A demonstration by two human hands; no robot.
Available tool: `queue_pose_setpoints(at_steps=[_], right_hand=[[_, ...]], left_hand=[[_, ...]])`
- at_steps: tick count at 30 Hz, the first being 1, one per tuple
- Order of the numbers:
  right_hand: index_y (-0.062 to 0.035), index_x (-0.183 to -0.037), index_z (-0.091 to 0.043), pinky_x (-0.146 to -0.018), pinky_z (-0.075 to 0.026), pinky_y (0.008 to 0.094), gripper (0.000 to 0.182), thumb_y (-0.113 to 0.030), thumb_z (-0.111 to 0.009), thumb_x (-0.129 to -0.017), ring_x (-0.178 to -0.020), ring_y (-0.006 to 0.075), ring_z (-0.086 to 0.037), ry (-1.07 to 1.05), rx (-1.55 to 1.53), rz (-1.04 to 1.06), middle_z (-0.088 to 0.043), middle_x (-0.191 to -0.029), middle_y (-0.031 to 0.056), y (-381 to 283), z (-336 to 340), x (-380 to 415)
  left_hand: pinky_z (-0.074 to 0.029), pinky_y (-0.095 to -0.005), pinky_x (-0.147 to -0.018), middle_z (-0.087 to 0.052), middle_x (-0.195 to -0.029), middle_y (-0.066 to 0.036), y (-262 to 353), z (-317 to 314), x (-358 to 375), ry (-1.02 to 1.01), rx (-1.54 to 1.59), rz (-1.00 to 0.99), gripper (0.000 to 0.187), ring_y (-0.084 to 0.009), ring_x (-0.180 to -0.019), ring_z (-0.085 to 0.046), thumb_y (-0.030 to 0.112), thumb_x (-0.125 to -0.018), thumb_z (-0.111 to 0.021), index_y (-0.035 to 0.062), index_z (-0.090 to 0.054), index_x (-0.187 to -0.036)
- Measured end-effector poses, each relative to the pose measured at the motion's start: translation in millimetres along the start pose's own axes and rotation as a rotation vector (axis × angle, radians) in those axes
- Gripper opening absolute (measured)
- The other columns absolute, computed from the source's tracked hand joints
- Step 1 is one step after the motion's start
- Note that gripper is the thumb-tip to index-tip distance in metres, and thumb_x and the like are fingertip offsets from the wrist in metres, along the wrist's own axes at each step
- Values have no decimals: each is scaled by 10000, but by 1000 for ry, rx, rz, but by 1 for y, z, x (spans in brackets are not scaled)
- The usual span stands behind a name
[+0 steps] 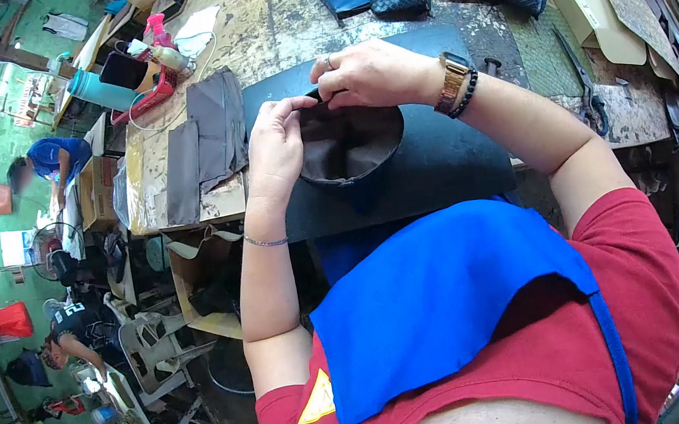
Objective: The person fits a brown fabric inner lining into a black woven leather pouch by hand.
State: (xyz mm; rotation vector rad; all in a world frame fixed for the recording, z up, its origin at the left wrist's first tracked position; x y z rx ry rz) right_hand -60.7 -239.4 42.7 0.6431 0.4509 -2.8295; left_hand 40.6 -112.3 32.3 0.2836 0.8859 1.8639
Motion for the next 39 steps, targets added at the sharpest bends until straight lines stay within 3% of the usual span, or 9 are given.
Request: queue_pose_setpoints(at_steps=[4,7,11,16,19,22,25,35,39], right_hand=[[-88,-903,-688,-727,-540,377,146,-227,-706,-861,-839,282,-681,47,-114,-96,-684,-1031,68,4,1,2],[-70,-865,-693,-726,-537,377,156,-223,-717,-848,-812,292,-679,96,-153,-167,-696,-916,97,11,3,1],[-67,-857,-693,-714,-535,374,150,-211,-725,-829,-787,292,-681,144,-170,-201,-692,-817,121,16,3,-3],[-63,-827,-703,-707,-536,419,166,-225,-710,-792,-765,332,-679,127,-233,-246,-689,-773,145,18,5,-9],[-60,-817,-695,-705,-537,420,158,-214,-704,-780,-764,330,-679,125,-216,-255,-686,-769,146,16,7,-12],[-59,-806,-682,-708,-537,419,153,-209,-699,-782,-770,330,-679,129,-198,-246,-684,-769,147,16,4,-14],[-59,-799,-668,-712,-536,420,150,-205,-695,-781,-778,331,-676,134,-186,-232,-679,-770,145,17,0,-16],[-63,-783,-642,-712,-532,425,126,-183,-678,-771,-782,328,-666,118,-153,-199,-661,-760,135,13,-1,-18],[-65,-786,-626,-648,-519,413,142,-182,-706,-781,-713,329,-655,161,-121,-161,-652,-736,132,11,-1,-19]], left_hand=[[-509,-355,-795,-613,-918,-126,3,2,2,41,-126,-32,195,-273,-850,-635,54,-947,-551,91,-696,-1071],[-522,-353,-743,-648,-884,-128,-10,1,1,108,100,132,203,-245,-801,-657,70,-936,-590,70,-683,-1116],[-525,-325,-733,-677,-893,-122,-8,3,-3,38,112,137,259,-176,-782,-653,85,-926,-621,57,-668,-1179],[-522,-298,-758,-699,-937,-97,-21,-4,-7,-20,185,125,290,-132,-782,-629,94,-929,-625,52,-665,-1213],[-509,-242,-753,-657,-938,-23,-13,-3,-6,-44,156,128,307,-69,-834,-583,51,-948,-602,8,-643,-1249],[-511,-241,-744,-663,-927,-20,-18,-3,-6,-26,162,127,297,-64,-822,-585,54,-946,-606,11,-651,-1236],[-528,-296,-736,-711,-966,-102,-21,-3,-5,-4,178,150,274,-137,-773,-643,86,-922,-627,43,-676,-1188],[-528,-281,-709,-709,-967,-99,-23,-2,-1,66,160,92,266,-139,-746,-651,84,-902,-644,45,-697,-1159],[-530,-279,-709,-714,-912,-97,-18,-2,-3,70,142,111,222,-135,-744,-662,92,-898,-658,32,-709,-1105]])
Point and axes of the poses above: each hand's wrist, its own x-axis away from the middle knuckle, its own z-axis out of the back of the hand, y = z × x, the point moved 6 cm from there along -x, towards the middle knuckle
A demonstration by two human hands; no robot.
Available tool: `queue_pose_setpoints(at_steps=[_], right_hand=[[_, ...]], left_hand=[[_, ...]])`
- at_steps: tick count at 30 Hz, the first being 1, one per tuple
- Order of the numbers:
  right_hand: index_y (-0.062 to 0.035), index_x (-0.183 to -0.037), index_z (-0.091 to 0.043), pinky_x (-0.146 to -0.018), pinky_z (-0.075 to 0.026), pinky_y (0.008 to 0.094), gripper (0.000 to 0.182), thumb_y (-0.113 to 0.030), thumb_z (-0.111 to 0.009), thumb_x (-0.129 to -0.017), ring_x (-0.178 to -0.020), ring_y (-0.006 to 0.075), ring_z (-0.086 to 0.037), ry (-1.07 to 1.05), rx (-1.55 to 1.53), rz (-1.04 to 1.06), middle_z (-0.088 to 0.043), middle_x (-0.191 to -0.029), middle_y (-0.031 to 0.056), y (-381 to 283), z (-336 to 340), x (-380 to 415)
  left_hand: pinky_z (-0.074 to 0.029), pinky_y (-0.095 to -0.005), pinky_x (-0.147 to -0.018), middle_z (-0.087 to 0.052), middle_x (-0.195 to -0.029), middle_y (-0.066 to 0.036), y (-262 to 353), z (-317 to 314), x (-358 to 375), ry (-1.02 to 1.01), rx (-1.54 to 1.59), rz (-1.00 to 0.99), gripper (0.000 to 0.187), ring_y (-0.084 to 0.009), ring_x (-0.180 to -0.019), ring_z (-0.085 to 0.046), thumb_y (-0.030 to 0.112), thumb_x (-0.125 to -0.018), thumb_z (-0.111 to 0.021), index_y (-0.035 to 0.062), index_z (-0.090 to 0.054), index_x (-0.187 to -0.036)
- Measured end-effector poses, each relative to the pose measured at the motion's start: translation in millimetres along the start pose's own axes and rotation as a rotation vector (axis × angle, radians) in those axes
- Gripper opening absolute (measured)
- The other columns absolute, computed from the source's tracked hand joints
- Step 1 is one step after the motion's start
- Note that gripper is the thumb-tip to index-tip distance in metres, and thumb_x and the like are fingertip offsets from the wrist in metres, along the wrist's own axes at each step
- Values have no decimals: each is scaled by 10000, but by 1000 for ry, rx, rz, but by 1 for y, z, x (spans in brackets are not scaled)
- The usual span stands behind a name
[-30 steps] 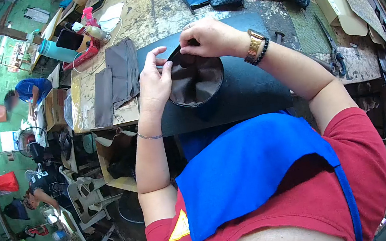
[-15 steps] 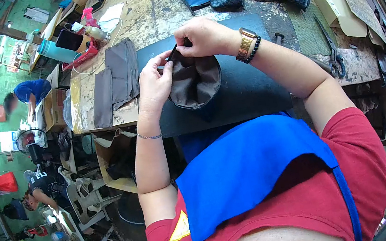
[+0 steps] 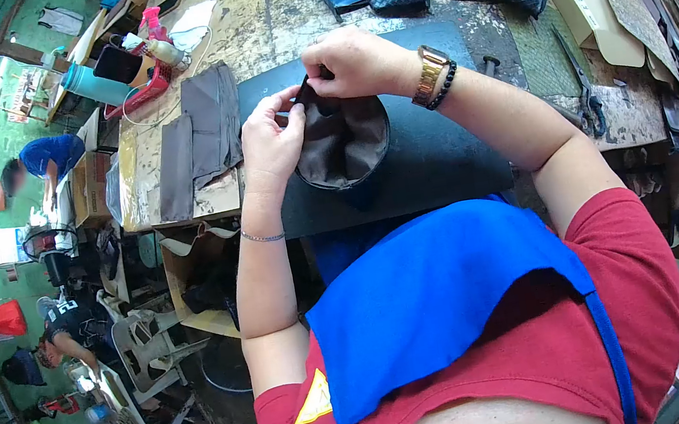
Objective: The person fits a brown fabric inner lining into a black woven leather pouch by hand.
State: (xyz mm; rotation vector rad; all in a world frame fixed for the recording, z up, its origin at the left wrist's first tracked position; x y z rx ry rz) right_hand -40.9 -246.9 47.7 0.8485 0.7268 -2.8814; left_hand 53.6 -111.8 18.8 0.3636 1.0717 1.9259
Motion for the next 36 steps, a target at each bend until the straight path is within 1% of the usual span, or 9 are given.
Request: queue_pose_setpoints(at_steps=[4,8,11,16,22,26,29,32,36], right_hand=[[-76,-840,-628,-668,-522,411,146,-194,-704,-805,-757,327,-662,-42,64,25,-664,-796,134,1,-6,0],[-91,-1016,-619,-718,-539,402,219,-186,-710,-841,-830,303,-680,-138,-46,100,-682,-896,124,-6,0,4],[-86,-1128,-583,-749,-555,386,330,-163,-728,-842,-863,279,-691,14,-171,13,-697,-958,109,-2,9,16],[-63,-1171,-586,-730,-557,347,376,-142,-733,-833,-797,235,-697,55,-134,-203,-718,-956,114,7,11,27],[-22,-1065,-691,-736,-553,330,258,-158,-733,-849,-808,234,-708,48,-247,-262,-736,-917,134,19,4,28],[-25,-948,-711,-750,-548,383,189,-184,-695,-847,-829,314,-702,20,-185,-236,-712,-859,174,22,3,27],[-31,-948,-712,-744,-547,387,188,-185,-687,-842,-821,323,-697,14,-132,-198,-702,-844,184,20,1,26],[-36,-950,-709,-739,-546,395,186,-175,-683,-830,-816,332,-692,2,-119,-200,-698,-838,184,18,2,24],[-41,-958,-701,-732,-548,382,176,-159,-688,-827,-808,323,-690,-26,-41,-181,-702,-847,167,10,0,19]], left_hand=[[-533,-277,-701,-724,-856,-99,12,2,-6,69,-54,-177,170,-130,-764,-681,123,-883,-698,15,-719,-1012],[-532,-276,-714,-722,-837,-93,0,5,-12,37,13,-43,161,-134,-766,-685,125,-876,-709,7,-717,-985],[-513,-239,-765,-720,-895,-61,-6,9,-11,-13,-87,-26,178,-77,-838,-653,94,-907,-685,11,-711,-1061],[-523,-310,-766,-691,-925,-126,7,3,-13,-18,-57,-306,210,-207,-843,-678,95,-882,-677,39,-704,-1083],[-523,-309,-796,-694,-928,-122,8,0,-24,-146,-62,-273,202,-211,-851,-672,103,-901,-669,22,-694,-1084],[-525,-308,-776,-704,-917,-114,1,-4,-28,-200,-11,-213,199,-186,-823,-668,116,-908,-669,16,-690,-1079],[-496,-249,-732,-680,-854,-11,4,-5,-27,-243,29,-55,175,-59,-787,-587,113,-929,-667,17,-700,-1072],[-499,-257,-664,-683,-772,-24,7,-2,-29,-158,-127,-153,181,-61,-703,-603,148,-916,-676,26,-701,-1048],[-504,-302,-596,-683,-714,-88,22,-3,-25,-21,-351,-234,180,-153,-579,-621,189,-882,-684,44,-708,-986]])
Point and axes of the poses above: each hand's wrist, its own x-axis away from the middle knuckle, its own z-axis out of the back of the hand, y = z × x, the point moved 6 cm from there along -x, towards the middle knuckle
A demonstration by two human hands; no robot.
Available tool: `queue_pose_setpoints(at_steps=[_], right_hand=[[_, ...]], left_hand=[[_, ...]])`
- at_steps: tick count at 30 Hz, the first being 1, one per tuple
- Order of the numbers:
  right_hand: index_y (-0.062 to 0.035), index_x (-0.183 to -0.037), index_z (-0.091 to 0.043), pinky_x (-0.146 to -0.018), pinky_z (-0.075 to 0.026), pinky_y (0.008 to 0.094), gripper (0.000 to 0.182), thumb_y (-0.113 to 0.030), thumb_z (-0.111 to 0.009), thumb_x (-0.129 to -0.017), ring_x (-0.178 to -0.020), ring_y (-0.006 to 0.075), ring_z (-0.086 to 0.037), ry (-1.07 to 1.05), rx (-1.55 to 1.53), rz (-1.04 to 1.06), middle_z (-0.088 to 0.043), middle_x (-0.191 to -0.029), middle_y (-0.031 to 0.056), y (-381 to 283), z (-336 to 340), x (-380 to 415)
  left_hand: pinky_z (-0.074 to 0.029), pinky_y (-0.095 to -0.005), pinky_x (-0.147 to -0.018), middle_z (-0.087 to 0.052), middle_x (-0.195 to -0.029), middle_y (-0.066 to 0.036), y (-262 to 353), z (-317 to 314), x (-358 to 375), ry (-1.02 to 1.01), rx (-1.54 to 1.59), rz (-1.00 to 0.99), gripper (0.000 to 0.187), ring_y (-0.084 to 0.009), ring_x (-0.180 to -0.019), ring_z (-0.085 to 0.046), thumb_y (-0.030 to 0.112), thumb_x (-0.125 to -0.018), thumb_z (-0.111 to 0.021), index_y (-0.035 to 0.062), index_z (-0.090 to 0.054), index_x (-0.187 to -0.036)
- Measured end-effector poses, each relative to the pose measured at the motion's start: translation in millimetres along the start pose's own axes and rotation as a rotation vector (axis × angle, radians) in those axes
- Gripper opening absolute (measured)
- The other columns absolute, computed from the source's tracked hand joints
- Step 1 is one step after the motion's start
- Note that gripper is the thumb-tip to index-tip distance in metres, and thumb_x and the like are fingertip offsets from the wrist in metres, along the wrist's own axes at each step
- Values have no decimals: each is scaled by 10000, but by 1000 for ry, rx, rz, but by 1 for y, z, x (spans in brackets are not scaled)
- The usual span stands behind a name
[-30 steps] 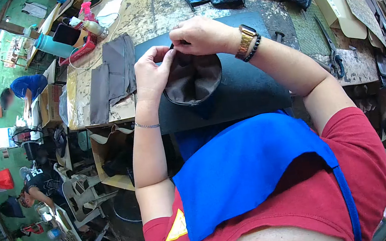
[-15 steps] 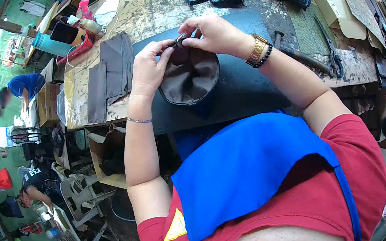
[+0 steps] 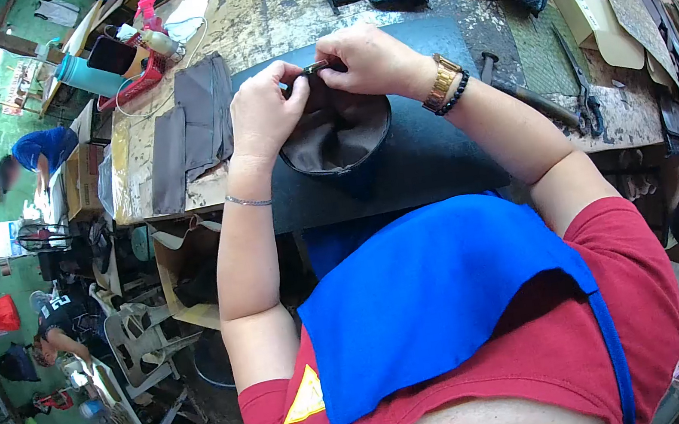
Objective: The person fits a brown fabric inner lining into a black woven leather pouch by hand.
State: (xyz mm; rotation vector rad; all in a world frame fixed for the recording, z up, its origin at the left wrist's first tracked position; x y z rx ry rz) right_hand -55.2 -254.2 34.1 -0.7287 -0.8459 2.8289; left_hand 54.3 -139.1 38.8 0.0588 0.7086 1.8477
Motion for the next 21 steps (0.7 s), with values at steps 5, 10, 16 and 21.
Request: queue_pose_setpoints(at_steps=[5,10,16,21], right_hand=[[-49,-966,-687,-743,-546,395,187,-173,-690,-827,-826,325,-687,82,-17,143,-696,-857,161,6,-3,-2],[-40,-930,-668,-760,-535,448,174,-158,-651,-803,-841,359,-671,34,0,115,-690,-844,175,-2,-3,-5],[-35,-915,-654,-753,-533,453,146,-140,-635,-816,-836,375,-660,56,-21,126,-676,-840,185,-9,-15,-9],[-117,-1096,-696,-749,-542,402,260,-75,-677,-840,-837,327,-665,90,-269,266,-686,-915,138,-29,0,-7]], left_hand=[[-514,-338,-593,-686,-734,-120,7,4,2,74,-76,-33,166,-226,-579,-643,208,-855,-694,57,-712,-922],[-525,-363,-612,-698,-756,-110,2,2,1,62,-58,-84,192,-238,-628,-671,252,-831,-709,72,-713,-898],[-545,-448,-683,-688,-765,-102,14,5,9,198,-221,-19,174,-325,-754,-669,271,-767,-719,111,-650,-775],[-493,-311,-870,-666,-946,-51,-9,26,20,82,470,-116,235,-160,-929,-634,276,-876,-696,66,-654,-972]])
Point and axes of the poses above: each hand's wrist, its own x-axis away from the middle knuckle, its own z-axis out of the back of the hand, y = z × x, the point moved 6 cm from there along -x, towards the middle knuckle
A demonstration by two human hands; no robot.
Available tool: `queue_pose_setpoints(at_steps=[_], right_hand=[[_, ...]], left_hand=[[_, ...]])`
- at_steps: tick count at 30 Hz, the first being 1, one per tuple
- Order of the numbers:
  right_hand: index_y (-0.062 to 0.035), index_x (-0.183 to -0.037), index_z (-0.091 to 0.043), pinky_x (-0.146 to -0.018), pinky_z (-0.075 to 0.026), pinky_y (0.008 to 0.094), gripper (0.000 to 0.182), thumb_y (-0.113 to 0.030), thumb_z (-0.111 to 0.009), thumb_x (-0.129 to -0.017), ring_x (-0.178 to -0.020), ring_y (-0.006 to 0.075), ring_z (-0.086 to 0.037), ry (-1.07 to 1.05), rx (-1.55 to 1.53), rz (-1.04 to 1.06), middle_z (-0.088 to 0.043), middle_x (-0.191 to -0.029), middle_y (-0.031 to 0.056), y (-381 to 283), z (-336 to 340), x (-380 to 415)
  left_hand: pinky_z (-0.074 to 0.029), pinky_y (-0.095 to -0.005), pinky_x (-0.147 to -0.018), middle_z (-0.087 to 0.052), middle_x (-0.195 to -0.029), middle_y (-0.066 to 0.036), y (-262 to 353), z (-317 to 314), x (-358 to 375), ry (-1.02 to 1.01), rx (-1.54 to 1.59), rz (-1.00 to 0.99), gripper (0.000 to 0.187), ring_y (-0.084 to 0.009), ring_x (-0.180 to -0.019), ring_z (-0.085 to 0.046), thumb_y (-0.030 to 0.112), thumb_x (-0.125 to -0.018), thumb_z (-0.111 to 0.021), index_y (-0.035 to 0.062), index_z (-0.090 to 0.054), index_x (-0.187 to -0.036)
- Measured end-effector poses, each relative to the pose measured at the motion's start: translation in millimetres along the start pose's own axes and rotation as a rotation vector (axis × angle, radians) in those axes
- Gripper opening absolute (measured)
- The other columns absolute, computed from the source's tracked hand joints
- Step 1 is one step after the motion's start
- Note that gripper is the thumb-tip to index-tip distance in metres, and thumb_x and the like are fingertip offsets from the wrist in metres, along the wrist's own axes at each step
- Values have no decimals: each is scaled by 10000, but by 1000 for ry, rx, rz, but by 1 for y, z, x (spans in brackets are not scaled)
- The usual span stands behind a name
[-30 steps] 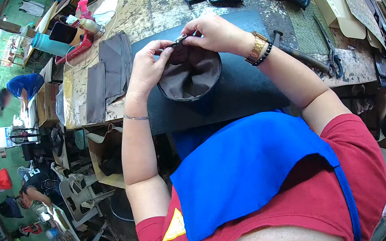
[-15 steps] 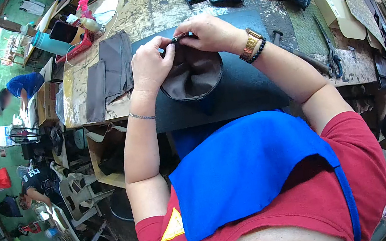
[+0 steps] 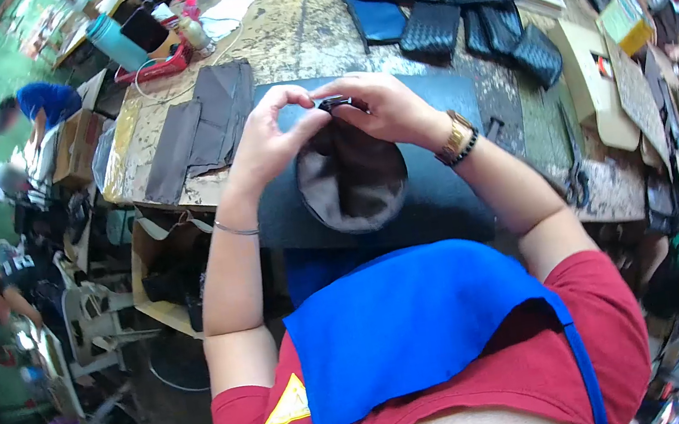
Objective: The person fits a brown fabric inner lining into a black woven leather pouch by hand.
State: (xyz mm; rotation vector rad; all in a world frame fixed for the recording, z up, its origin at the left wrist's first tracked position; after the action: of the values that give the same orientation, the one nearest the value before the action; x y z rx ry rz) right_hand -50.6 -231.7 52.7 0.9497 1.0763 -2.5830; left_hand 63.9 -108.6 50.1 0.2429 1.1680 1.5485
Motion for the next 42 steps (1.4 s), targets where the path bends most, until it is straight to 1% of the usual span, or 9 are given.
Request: queue_pose_setpoints(at_steps=[1,4,11,18,28,35,38,39,42], right_hand=[[-150,-1141,-691,-742,-541,354,300,-54,-671,-857,-812,260,-666,-84,-88,-154,-688,-930,115,-4,5,-1],[-138,-1138,-686,-740,-537,323,295,-35,-666,-862,-809,211,-660,-101,-285,-235,-691,-948,103,-5,0,-2],[-107,-1107,-699,-714,-548,308,357,20,-693,-773,-853,262,-680,-272,-28,80,-681,-979,84,-33,3,7],[-101,-1060,-694,-686,-554,349,327,-8,-734,-749,-806,274,-682,6,70,64,-663,-895,96,-54,1,14],[-81,-1024,-729,-702,-560,325,208,-42,-742,-820,-806,242,-700,5,-38,140,-701,-905,85,-61,11,18],[-87,-1024,-719,-668,-536,342,202,-69,-740,-824,-775,254,-668,121,37,123,-665,-859,81,-63,3,17],[-88,-1015,-722,-662,-534,346,179,-95,-736,-837,-771,258,-665,-17,46,221,-667,-861,80,-69,10,6],[-98,-1040,-710,-683,-537,345,212,-96,-713,-827,-791,244,-661,-77,58,262,-661,-876,66,-72,13,2],[-115,-1073,-691,-705,-534,341,276,-98,-687,-798,-837,223,-655,-236,227,365,-651,-923,49,-83,23,2]], left_hand=[[-430,-275,-944,-609,-1026,-13,-13,-1,4,-79,442,178,303,-100,-1001,-548,263,-927,-683,45,-612,-1125],[-447,-269,-918,-615,-1043,5,-11,-4,23,-165,352,218,333,-97,-988,-556,243,-932,-690,48,-589,-1184],[-452,-216,-885,-641,-1056,15,-25,-19,54,-173,606,366,345,-56,-975,-556,235,-920,-718,20,-639,-1178],[-511,-247,-780,-720,-970,-31,42,-11,57,89,117,182,359,-79,-875,-620,213,-864,-775,-8,-688,-1133],[-496,-219,-814,-708,-999,-22,43,-5,71,86,366,356,279,-61,-905,-603,126,-909,-721,-27,-688,-1139],[-505,-328,-746,-729,-891,-106,52,-5,70,236,6,222,303,-192,-804,-659,249,-870,-754,11,-724,-1055],[-502,-310,-751,-731,-890,-101,43,-1,70,170,176,271,301,-182,-807,-662,274,-881,-738,17,-728,-1038],[-484,-229,-832,-714,-948,-23,45,2,71,94,127,335,258,-62,-865,-602,143,-900,-731,-30,-695,-1089],[-406,-457,-1014,-744,-893,-47,59,11,67,31,-56,237,246,-147,-816,-669,266,-892,-724,56,-739,-1020]])
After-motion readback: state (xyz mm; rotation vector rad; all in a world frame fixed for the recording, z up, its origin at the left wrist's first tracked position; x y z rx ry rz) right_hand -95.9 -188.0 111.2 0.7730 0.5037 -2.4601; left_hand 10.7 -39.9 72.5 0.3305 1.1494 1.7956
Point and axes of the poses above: each hand's wrist, its own x-axis away from the middle knuckle, its own z-axis out of the back of the hand, y = z × x, the point moved 6 cm from there along -x, towards the middle knuckle
